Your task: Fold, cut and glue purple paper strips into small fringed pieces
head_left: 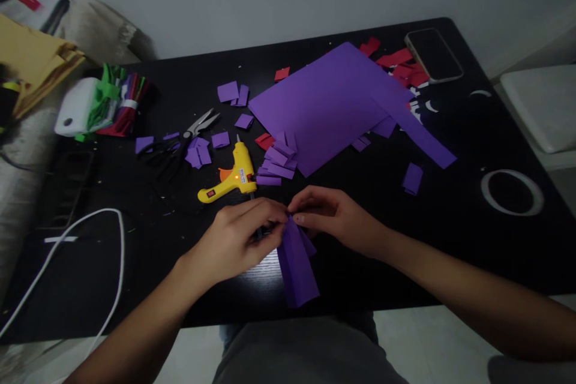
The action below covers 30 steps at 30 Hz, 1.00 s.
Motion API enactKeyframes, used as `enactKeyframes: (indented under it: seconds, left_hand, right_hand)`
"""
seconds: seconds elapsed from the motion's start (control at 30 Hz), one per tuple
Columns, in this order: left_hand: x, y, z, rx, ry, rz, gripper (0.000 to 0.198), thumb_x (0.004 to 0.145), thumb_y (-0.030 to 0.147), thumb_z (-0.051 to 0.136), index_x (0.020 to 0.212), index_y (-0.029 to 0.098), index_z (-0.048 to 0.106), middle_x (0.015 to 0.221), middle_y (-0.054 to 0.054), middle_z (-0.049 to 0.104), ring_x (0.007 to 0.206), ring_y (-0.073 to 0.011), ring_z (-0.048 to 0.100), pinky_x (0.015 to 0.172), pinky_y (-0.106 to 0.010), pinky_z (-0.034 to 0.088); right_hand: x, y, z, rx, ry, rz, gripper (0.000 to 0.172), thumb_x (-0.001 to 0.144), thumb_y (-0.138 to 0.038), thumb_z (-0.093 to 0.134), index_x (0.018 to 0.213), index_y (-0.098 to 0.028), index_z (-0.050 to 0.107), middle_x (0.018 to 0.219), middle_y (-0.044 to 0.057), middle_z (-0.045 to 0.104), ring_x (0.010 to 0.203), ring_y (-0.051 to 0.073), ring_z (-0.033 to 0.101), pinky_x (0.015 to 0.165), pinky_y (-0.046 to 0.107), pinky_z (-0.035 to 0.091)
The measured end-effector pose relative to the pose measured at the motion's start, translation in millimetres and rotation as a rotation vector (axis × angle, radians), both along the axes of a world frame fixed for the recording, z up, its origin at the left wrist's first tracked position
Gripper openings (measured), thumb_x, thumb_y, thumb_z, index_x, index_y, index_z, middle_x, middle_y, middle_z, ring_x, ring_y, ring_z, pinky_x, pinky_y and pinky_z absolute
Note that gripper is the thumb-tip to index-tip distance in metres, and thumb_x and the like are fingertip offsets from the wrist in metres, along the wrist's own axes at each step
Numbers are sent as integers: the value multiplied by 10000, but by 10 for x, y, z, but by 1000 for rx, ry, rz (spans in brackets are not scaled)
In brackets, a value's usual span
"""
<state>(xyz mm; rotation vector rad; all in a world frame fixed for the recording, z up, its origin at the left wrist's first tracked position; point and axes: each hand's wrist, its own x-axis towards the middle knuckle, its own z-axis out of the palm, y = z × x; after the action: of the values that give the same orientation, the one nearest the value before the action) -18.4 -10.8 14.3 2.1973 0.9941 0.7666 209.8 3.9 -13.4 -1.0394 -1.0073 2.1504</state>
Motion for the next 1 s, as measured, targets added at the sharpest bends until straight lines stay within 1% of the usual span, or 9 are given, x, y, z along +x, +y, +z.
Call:
enactKeyframes:
  seconds: [0.13,0.23,0.43,0.53,0.73,0.9,1.0]
  left_hand:
    - [-15,21,-17,-85,-30,45,43,975,153,695,991,186,719,936,-27,793,830,-131,761,749,-214,598]
    - [-24,39,-25,-150,-37,68,43,975,170,710,1000,183,742,929,-28,795,831,-132,755,748,-212,590]
    - [-27,48,-29,-210,-70,83,32,960,178,727,966,183,758,919,-27,792,825,-136,747,743,-221,579]
    - [-29,58,-27,-239,-87,56,38,964,199,732,976,192,768,945,-37,797,855,-150,752,772,-245,587]
    - [-36,72,-22,-242,-89,3,67,976,181,710,1007,202,766,995,-52,784,906,-160,744,816,-269,584]
    - [-34,54,-27,-231,-72,-2,74,970,151,700,1008,192,747,996,-42,766,907,-148,731,828,-262,573]
    - [-19,49,-28,-208,-77,4,62,968,152,704,1000,193,737,984,-34,769,903,-142,735,822,-252,571]
  right_hand:
    - [2,6,-4,27,-40,-3,175,841,-273,848,971,-203,754,941,8,740,861,142,708,741,256,605]
    - [1,7,-15,18,-31,-2,190,836,-274,856,978,-202,753,944,6,735,872,139,704,756,256,607]
    - [-2,-7,-35,16,-6,-10,195,827,-273,870,965,-201,752,925,3,742,854,133,705,740,245,606]
    - [-5,-13,-29,12,8,-25,219,807,-288,889,947,-201,745,911,-2,743,847,141,714,762,272,622]
    - [-4,-14,-8,1,-3,-28,242,793,-327,902,925,-197,745,879,-4,733,819,142,712,781,301,641]
    - [2,-7,-5,34,-28,-5,241,794,-323,900,930,-182,759,869,1,730,814,135,692,764,277,611]
    - [2,-4,-4,25,-20,-2,252,787,-333,908,924,-184,758,872,1,732,825,138,695,773,280,608]
